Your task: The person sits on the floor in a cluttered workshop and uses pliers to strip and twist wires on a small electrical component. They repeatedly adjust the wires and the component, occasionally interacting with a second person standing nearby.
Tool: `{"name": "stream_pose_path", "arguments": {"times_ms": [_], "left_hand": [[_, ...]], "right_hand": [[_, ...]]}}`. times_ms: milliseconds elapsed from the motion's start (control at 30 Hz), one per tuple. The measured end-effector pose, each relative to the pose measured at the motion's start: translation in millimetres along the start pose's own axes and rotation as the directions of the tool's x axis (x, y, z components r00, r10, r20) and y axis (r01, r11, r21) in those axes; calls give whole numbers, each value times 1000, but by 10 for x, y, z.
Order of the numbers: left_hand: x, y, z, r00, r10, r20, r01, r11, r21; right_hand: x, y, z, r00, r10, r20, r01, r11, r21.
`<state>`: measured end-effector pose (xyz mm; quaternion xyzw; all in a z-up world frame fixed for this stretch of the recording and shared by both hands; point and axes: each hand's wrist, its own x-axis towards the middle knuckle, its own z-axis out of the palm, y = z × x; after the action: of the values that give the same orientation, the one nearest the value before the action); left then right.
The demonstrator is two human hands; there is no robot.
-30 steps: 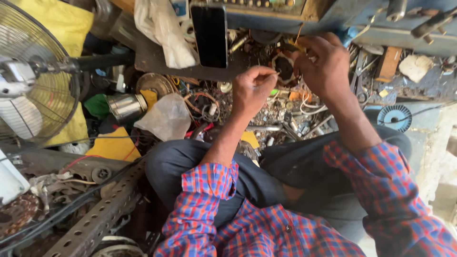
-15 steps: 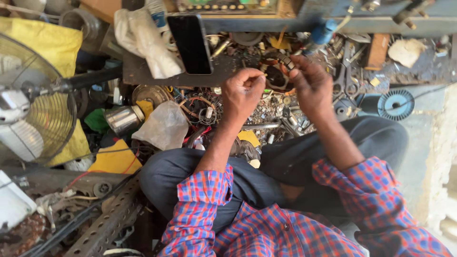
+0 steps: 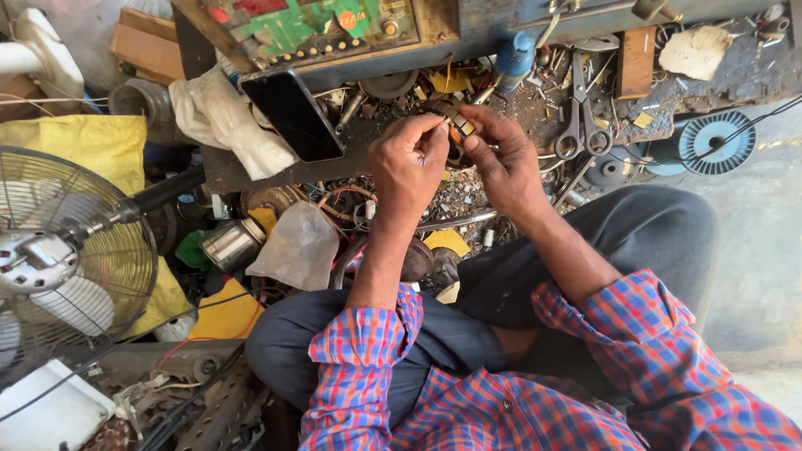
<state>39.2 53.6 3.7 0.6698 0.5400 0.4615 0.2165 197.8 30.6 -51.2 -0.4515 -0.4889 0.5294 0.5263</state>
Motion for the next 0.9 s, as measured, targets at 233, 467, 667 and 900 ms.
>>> {"name": "stream_pose_path", "arguments": {"times_ms": [233,467,667,900], "left_hand": [[120,126,5,995,57,84,-71,983,167],[232,253,90,979,-5,206,-82,908,411],[145,209,125,979,-36,200,-39,932,361],[73,115,-91,967,50,249,-98,978,185]], "right_hand": [[42,-2,-23,999,54,9,-54,998,34],[23,-63,-54,1000,-7,-3,6,991,-134],[48,-138,-45,999,44,-26,-46,992,-114],[36,-160,-72,1000,-3,-26,-2,983,-181]]}}
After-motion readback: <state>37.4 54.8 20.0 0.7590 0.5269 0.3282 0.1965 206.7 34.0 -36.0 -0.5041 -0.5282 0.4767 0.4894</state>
